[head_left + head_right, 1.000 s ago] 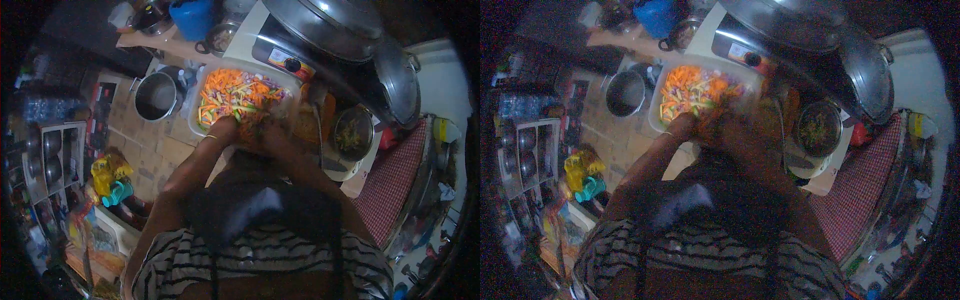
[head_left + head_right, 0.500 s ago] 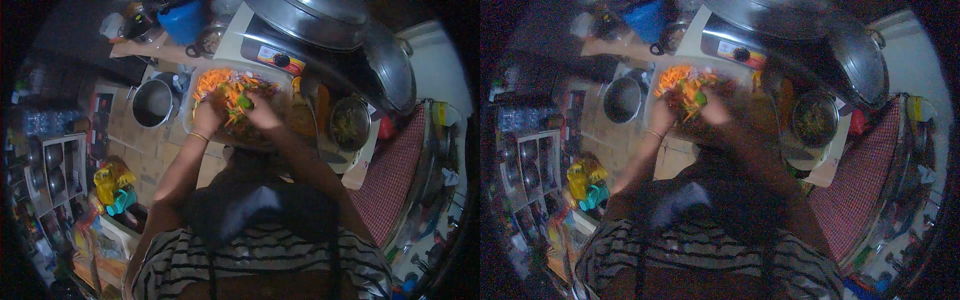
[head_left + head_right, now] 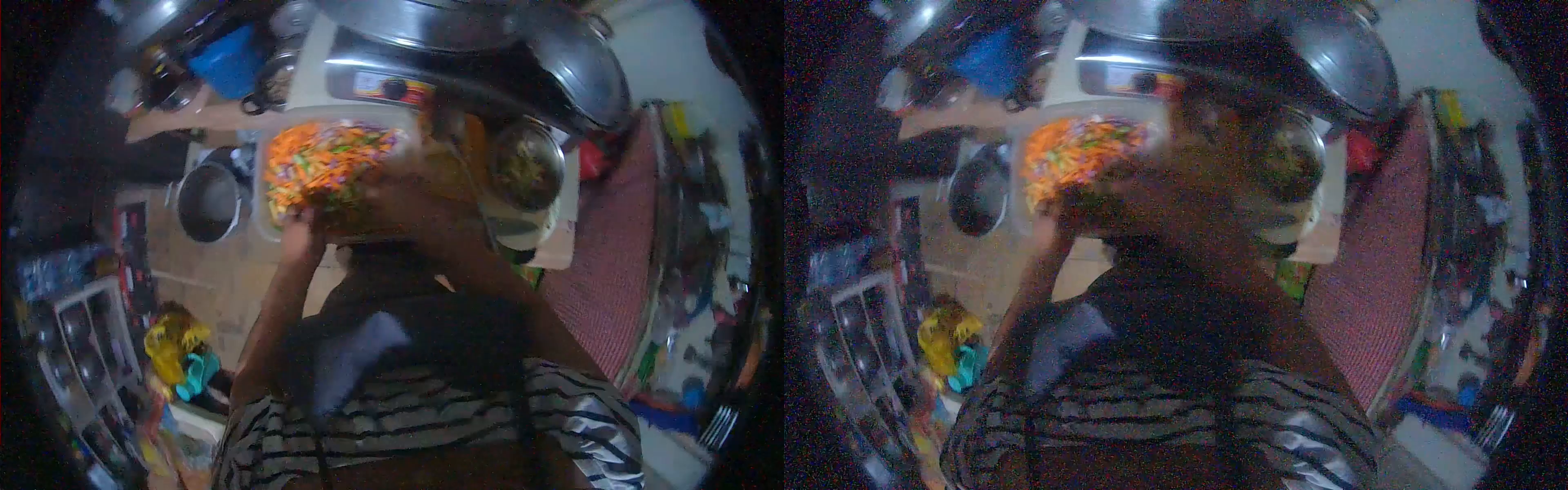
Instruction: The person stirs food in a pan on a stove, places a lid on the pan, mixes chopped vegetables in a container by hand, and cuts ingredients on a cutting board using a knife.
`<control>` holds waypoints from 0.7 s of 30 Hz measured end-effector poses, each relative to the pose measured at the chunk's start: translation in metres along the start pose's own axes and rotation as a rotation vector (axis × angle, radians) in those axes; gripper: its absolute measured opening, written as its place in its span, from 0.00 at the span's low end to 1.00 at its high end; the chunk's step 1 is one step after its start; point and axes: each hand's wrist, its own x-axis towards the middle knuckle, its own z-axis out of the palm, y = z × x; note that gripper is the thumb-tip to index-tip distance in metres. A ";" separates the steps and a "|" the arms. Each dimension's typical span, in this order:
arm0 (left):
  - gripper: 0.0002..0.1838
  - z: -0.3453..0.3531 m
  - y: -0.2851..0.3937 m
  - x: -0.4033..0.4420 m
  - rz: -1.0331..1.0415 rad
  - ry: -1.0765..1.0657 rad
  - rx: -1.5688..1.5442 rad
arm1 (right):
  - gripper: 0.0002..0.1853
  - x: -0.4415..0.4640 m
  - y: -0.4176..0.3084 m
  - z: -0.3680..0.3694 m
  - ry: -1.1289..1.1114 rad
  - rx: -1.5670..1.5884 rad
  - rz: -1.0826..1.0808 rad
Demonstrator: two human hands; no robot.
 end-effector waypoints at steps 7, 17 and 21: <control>0.20 0.020 0.061 -0.013 0.315 -0.226 0.158 | 0.08 -0.021 -0.009 -0.003 -0.281 -0.020 -0.162; 0.17 0.099 0.175 -0.052 0.214 -0.478 0.098 | 0.20 -0.127 0.140 -0.154 0.764 -0.498 -0.030; 0.16 0.184 0.133 -0.090 -0.099 -0.448 -0.245 | 0.21 -0.193 0.281 -0.185 0.754 -0.278 0.551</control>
